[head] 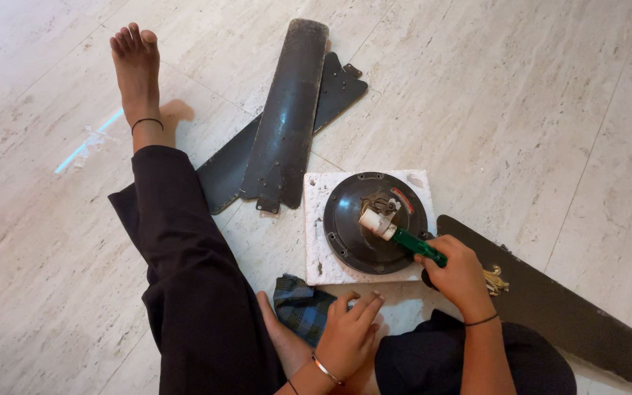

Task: The person sits on the floor and uses a screwdriver to adjust the internal components of a ceiling fan motor. They repeatedly tighten or loosen screws on the motor housing while fan blades lie nearby.

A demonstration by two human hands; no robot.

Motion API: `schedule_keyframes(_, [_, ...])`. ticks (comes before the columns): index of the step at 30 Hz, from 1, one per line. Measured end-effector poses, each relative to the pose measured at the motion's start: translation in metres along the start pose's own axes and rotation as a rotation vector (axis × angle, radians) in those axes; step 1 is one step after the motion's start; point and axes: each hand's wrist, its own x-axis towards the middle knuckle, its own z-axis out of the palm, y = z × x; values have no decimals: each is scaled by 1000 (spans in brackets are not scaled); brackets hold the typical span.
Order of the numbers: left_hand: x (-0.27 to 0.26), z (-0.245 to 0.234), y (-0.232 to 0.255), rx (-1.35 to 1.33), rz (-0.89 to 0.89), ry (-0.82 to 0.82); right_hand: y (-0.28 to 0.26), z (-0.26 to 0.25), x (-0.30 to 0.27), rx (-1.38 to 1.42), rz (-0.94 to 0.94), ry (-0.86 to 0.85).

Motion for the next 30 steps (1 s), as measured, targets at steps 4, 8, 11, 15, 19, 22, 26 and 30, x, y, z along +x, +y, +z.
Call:
schedule_keyframes(4, [-2, -3, -1, 10, 2, 27, 5, 2, -1, 7, -58, 72])
schedule_keyframes(8, [-2, -8, 0, -16, -11, 29, 4, 5, -1, 9, -52, 101])
schedule_keyframes(11, [-2, -8, -1, -13, -7, 39, 1, 7, -2, -29, -31, 109])
schedule_keyframes(15, [-4, -4, -4, -12, -1, 43, -2, 7, -2, -31, 35, 85])
schedule_keyframes(19, [-1, -1, -9, -46, 8, 38, -3, 6, -1, -17, -17, 107])
schedule_keyframes(22, [-1, 1, -13, -55, 13, 34, 0, 7, -2, -11, 9, 96])
schedule_keyframes(26, [3, -1, -13, -28, 14, 63, 1, 10, -1, 3, 19, 111])
schedule_keyframes(30, [16, -10, -18, 42, 97, 132, -1, 11, 0, -36, 126, 99])
